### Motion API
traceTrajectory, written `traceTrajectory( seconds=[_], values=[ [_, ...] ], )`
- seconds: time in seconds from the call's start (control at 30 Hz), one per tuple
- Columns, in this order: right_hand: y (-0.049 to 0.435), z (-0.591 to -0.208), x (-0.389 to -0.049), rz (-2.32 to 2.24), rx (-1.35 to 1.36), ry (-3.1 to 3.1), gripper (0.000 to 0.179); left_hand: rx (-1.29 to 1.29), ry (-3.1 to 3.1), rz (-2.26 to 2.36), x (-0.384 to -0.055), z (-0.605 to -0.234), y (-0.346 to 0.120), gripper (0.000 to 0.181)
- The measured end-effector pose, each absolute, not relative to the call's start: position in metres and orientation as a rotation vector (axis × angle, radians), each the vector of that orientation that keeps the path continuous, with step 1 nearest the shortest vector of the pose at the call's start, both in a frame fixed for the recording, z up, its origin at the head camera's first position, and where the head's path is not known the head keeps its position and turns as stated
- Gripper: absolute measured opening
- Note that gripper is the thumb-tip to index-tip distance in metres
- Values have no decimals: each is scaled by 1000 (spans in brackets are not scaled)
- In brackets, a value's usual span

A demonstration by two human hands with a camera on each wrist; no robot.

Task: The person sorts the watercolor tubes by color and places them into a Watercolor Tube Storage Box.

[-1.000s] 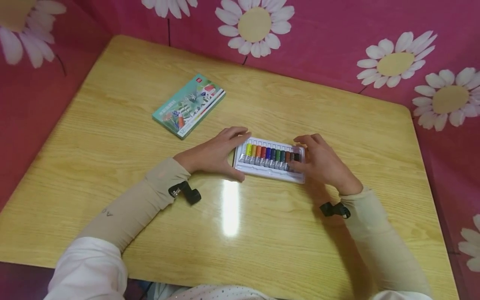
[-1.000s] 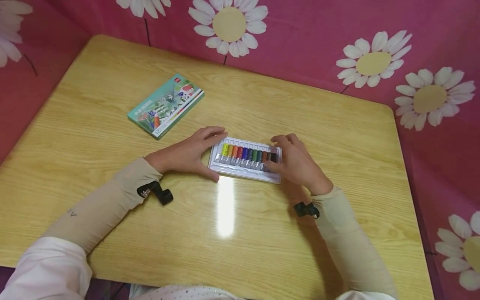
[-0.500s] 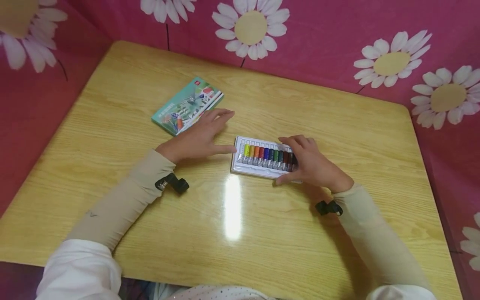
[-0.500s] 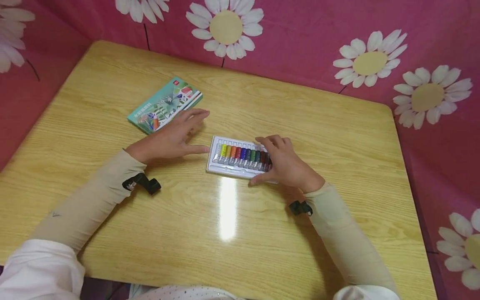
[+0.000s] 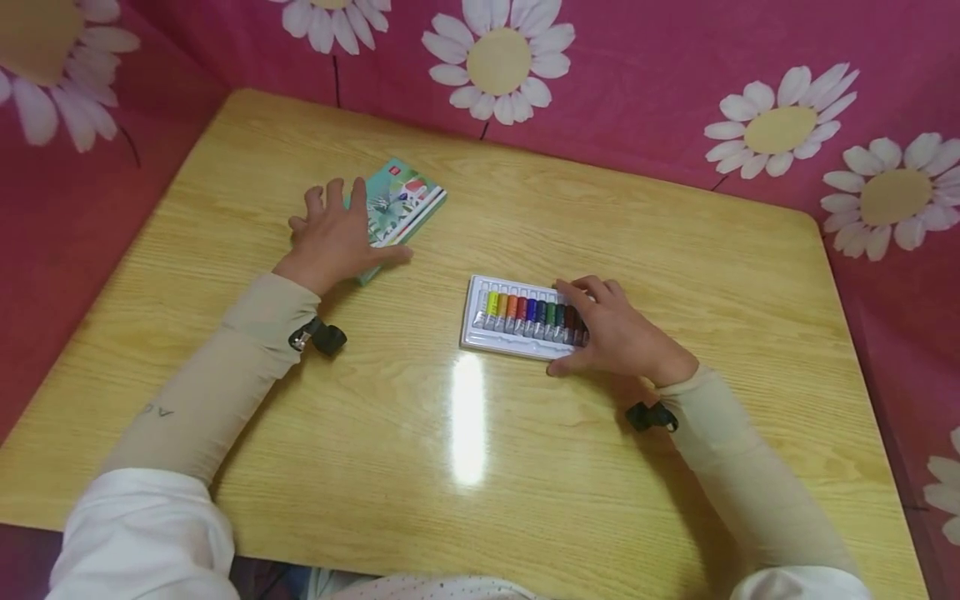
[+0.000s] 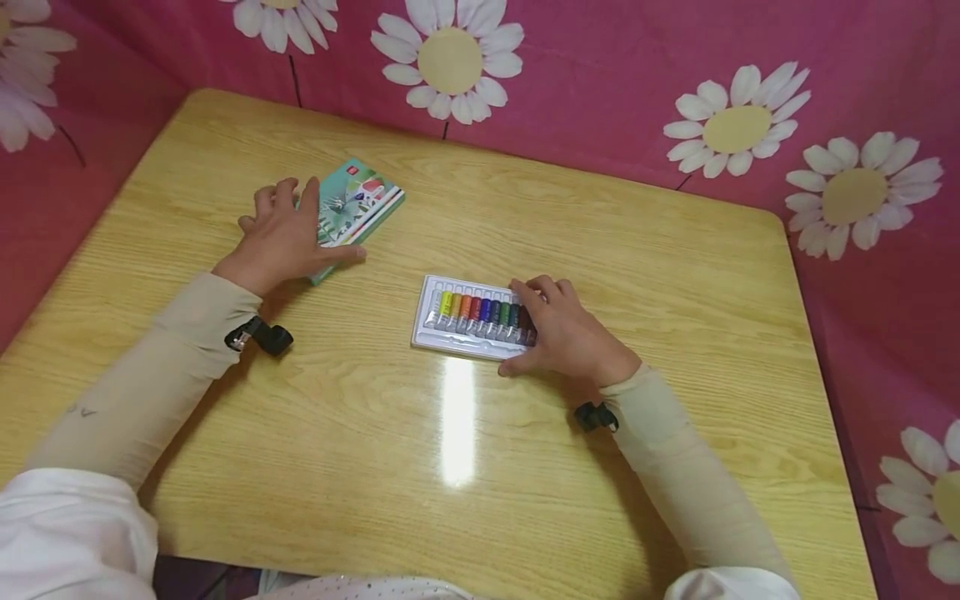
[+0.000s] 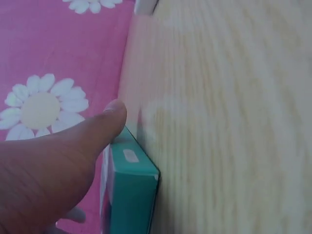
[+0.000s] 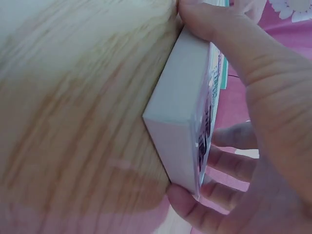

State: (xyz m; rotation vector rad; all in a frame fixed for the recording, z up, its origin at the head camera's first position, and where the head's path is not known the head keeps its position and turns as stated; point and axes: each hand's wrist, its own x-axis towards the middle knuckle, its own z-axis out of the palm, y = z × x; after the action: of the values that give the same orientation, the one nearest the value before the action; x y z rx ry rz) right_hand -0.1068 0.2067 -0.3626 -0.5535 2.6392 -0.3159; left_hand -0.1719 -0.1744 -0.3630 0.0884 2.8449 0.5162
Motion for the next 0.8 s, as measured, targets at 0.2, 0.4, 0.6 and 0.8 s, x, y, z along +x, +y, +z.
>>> traceTrajectory(
  seconds=[0.2, 0.4, 0.6, 0.8],
  values=[
    [204, -358, -107, -270, -530, 2637, 118, 31, 2802, 439, -174, -364, -180, 126],
    [205, -354, -106, -263, -468, 2645, 115, 53, 2728, 447, -171, -355, -187, 120],
    [214, -353, -107, -272, -388, 2674, 113, 121, 2652, 409, -167, -347, -195, 121],
    [227, -355, -111, -272, -365, 2687, 111, 210, 2625, 381, -164, -345, -198, 116]
  ],
)
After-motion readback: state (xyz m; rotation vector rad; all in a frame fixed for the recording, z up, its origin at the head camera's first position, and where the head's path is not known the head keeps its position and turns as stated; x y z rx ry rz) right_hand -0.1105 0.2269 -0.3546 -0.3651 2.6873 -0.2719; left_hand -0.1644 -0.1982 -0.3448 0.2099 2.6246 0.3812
